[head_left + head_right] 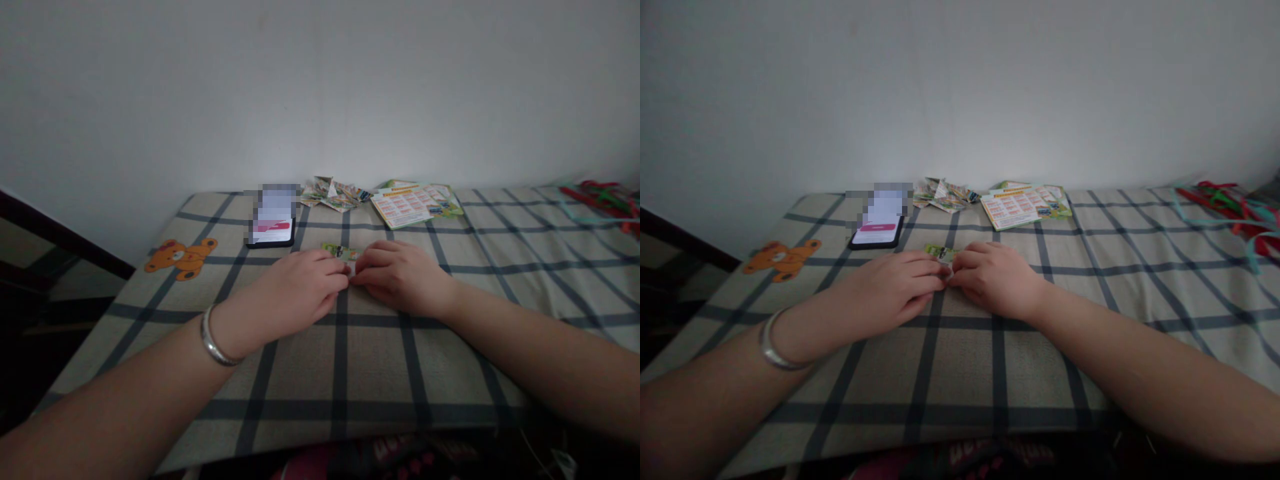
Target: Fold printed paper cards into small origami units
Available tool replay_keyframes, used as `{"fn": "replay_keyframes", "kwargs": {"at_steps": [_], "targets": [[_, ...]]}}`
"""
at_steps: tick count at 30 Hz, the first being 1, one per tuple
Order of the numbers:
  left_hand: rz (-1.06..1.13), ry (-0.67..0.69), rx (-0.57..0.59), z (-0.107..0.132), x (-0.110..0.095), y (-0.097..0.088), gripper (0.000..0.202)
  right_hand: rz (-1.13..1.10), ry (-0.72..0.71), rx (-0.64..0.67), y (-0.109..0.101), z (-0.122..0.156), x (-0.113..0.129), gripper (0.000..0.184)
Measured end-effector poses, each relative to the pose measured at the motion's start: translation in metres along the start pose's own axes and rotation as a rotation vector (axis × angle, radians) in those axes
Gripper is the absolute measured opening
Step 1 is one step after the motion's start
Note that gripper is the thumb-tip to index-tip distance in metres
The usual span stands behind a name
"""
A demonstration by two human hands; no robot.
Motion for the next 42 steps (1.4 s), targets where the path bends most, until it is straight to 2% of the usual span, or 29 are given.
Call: {"fn": "replay_keyframes", "kwargs": {"at_steps": [10,18,28,42], "targets": [[-0.012,0.006,0.001,0.0,-0.002,0.0,0.016,0.006,0.04,0.088,-0.002,-0.004,0.003,0.019],[0.0,0.0,-0.008,0.0,-0.002,0.0,0.019,0.021,0.075,0.112,-0.004,0.0,-0.001,0.017],[-0.007,0.0,0.004,-0.001,-0.003,-0.001,0.015,0.098,0.156,0.113,-0.007,0.002,-0.001,0.016],[0.029,0.022,-0.023,-0.001,-0.002,-0.002,0.013,0.211,0.267,0.203,-0.013,0.002,-0.002,0.018]]}}
Point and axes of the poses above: each hand's wrist, its own z-axis away from the middle knuckle, its own y-axis out of the palm, x = y × z, the point moved 3 cm from there along -z, towards the middle knuckle, and after that the axes turned 12 degrees about y, right-handed, at the moved point
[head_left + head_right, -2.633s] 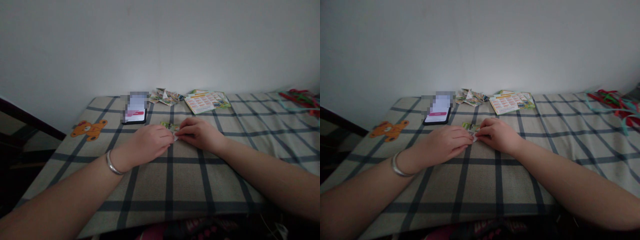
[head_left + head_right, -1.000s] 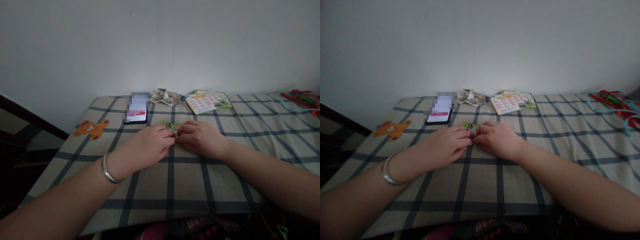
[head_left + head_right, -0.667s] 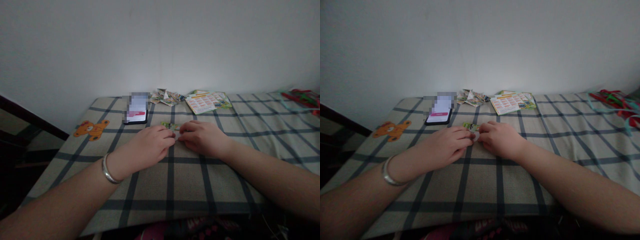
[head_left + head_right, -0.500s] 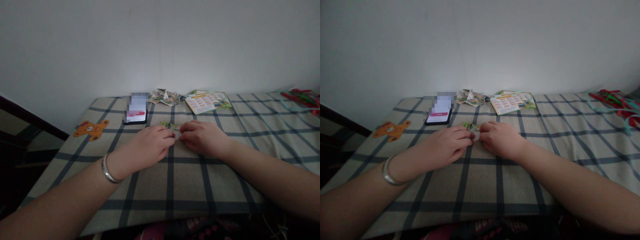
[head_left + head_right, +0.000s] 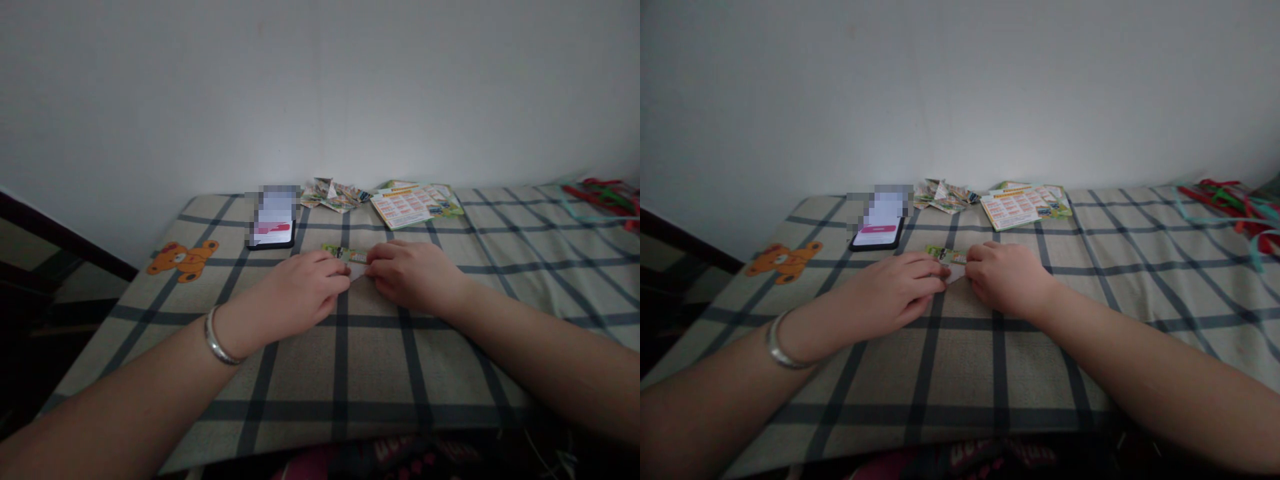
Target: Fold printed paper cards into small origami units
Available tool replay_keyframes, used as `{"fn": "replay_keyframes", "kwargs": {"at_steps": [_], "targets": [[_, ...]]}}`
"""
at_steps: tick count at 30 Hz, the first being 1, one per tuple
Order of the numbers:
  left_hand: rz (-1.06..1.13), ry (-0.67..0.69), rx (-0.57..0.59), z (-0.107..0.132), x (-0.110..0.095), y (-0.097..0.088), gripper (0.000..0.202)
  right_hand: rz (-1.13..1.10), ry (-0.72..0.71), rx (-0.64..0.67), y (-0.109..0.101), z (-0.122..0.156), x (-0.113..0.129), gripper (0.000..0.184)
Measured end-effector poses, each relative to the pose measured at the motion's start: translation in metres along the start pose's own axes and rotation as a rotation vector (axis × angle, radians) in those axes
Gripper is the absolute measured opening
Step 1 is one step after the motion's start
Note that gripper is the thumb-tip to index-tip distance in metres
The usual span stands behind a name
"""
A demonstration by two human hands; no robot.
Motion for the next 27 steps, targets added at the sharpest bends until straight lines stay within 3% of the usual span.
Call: {"fn": "replay_keyframes", "kwargs": {"at_steps": [11,27], "targets": [[0.005,-0.014,0.001,-0.0005,0.0002,-0.0007,0.014,0.09,0.053,0.039,-0.0047,0.0004,0.006,0.018],[0.032,-0.029,-0.036,-0.0005,-0.0003,0.0014,0.013,0.161,0.12,-0.004,-0.0016,0.0011,0.0036,0.018]]}}
Point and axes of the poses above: each hand's wrist, its own z-axis away from the middle knuckle, its own y-axis out of the palm, x = y × z, the point moved 3 cm from there along -z, towards the middle knuckle, and after that the axes turned 12 degrees about y, right-handed, at the moved point
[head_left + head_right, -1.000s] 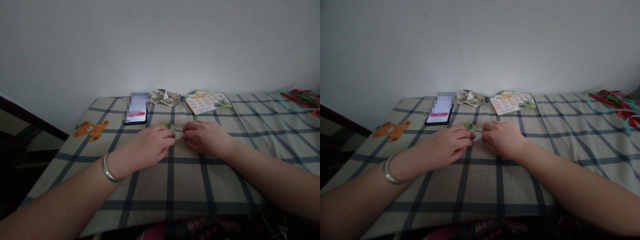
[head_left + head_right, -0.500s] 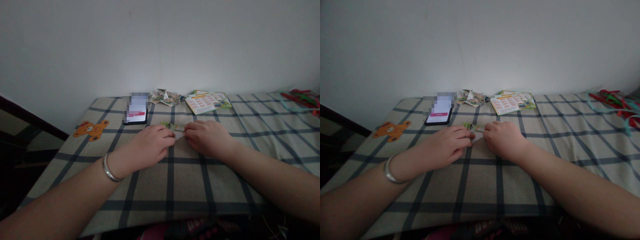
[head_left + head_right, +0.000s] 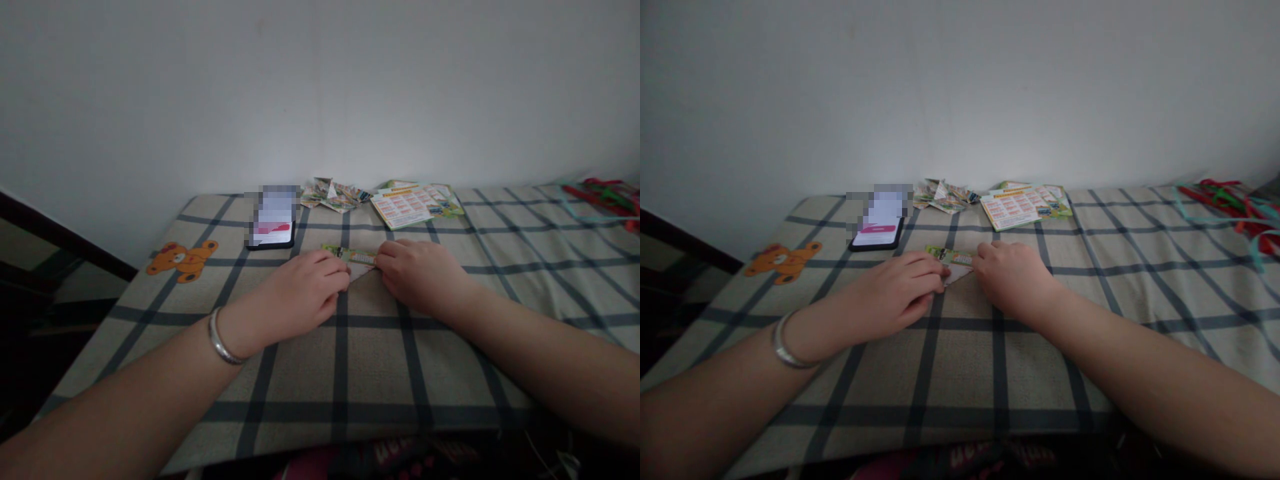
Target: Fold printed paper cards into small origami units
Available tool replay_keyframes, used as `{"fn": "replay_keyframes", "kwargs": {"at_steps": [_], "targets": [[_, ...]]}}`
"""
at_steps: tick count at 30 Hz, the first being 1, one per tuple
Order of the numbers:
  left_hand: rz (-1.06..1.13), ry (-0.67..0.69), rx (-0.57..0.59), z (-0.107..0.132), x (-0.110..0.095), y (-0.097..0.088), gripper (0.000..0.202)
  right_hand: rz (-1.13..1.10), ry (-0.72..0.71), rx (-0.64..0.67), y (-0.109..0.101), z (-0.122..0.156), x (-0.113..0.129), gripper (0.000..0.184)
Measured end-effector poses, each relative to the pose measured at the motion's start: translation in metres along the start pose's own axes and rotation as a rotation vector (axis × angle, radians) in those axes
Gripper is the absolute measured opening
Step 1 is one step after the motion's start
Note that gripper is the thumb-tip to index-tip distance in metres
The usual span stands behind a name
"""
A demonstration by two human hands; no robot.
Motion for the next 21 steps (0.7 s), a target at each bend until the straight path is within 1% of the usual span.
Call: {"fn": "replay_keyframes", "kwargs": {"at_steps": [6,11,15,21], "targets": [[0.08,-0.002,-0.04,-0.0004,0.0061,0.002,0.015,0.016,-0.02,-0.016,0.004,-0.0008,0.0004,0.018],[0.069,-0.021,-0.014,-0.0001,0.0074,0.0028,0.018,0.021,-0.025,-0.047,0.0026,-0.0009,-0.002,0.015],[0.013,-0.029,-0.025,0.0004,0.0063,0.0029,0.021,0.029,-0.113,-0.03,0.0014,0.0001,-0.0011,0.015],[-0.023,0.006,-0.047,0.0009,0.0067,0.0044,0.022,0.05,-0.231,-0.028,-0.0013,-0.0024,0.0016,0.015]]}}
Point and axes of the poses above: each hand's wrist, its own z-axis away from the middle knuckle, its own y-axis out of the palm, x = y × z, the point moved 3 cm from there along -z, towards the middle knuckle, and after that the axes turned 12 degrees about y, right-handed, at the moved point
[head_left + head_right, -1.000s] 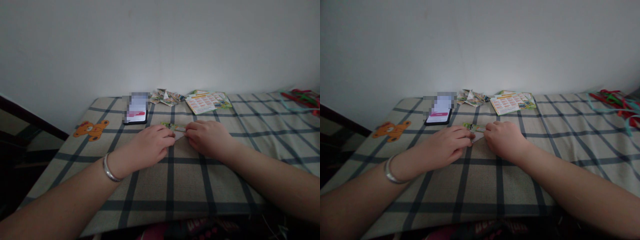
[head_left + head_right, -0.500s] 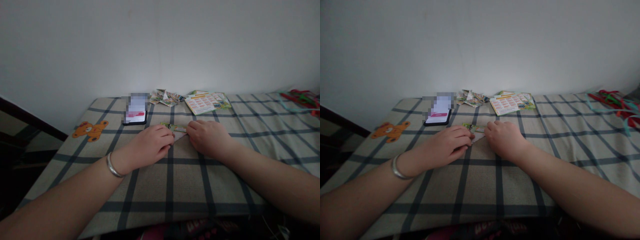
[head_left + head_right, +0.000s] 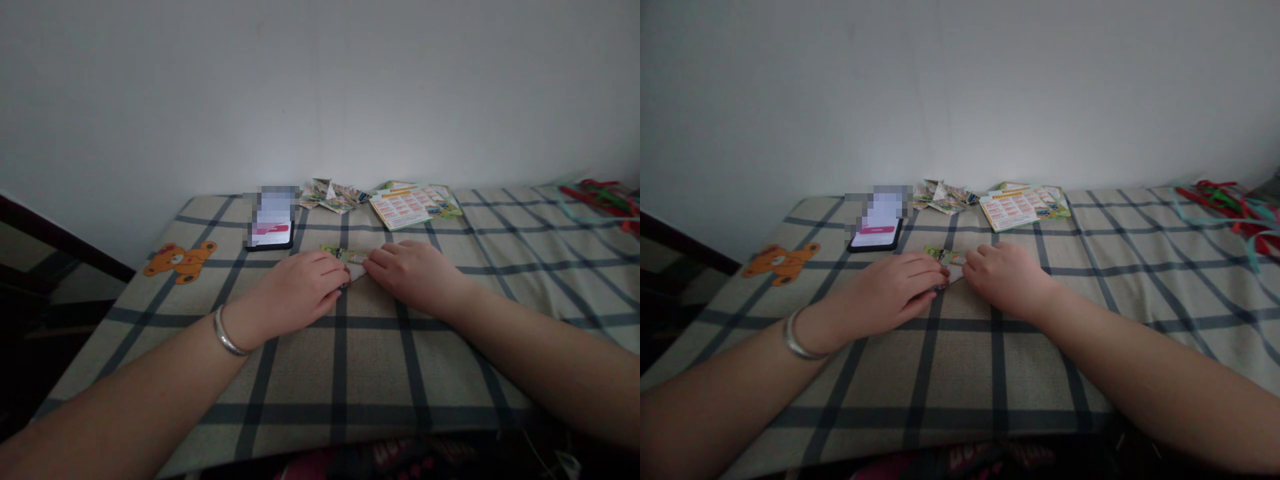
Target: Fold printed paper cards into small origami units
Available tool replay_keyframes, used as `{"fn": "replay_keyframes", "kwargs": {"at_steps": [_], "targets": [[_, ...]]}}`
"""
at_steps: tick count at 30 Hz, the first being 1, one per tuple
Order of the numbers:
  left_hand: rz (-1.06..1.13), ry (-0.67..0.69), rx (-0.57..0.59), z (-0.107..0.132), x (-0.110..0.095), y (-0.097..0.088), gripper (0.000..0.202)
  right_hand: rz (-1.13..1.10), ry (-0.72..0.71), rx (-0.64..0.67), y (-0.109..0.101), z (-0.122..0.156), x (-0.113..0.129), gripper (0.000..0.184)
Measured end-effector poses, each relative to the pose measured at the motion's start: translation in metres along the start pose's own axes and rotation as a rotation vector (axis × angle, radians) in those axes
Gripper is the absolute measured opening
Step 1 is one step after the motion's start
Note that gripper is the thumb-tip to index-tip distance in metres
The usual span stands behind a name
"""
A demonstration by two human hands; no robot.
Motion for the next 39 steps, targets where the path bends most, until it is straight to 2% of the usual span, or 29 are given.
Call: {"fn": "replay_keyframes", "kwargs": {"at_steps": [8,17,22,30,35,39], "targets": [[0.016,-0.014,0.011,0.0,0.001,0.001,0.022,0.045,-0.045,-0.036,0.002,0.0,-0.002,0.016],[-0.017,-0.082,0.013,0.002,0.004,0.001,0.017,-0.066,-0.041,-0.289,-0.002,0.002,0.006,0.016],[-0.105,-0.063,-0.011,0.001,0.004,0.0,0.015,-0.16,-0.054,-0.367,-0.001,0.001,0.01,0.017],[-0.168,-0.074,-0.047,0.0,0.003,-0.001,0.01,-0.323,-0.048,-0.335,0.007,-0.002,0.004,0.021],[-0.126,-0.104,-0.069,0.0,0.005,-0.001,0.008,-0.392,-0.019,-0.267,0.014,-0.005,-0.004,0.012],[-0.091,-0.11,-0.104,0.0,0.007,-0.003,0.007,-0.477,0.019,-0.27,0.017,-0.007,-0.009,0.01]]}}
Point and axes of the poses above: each hand's wrist, its own z-axis away from the middle knuckle, its own y-axis out of the palm, x = y × z, the point moved 3 cm from there along -z, towards the middle knuckle, and after that the axes turned 12 degrees about y, right-handed, at the moved point
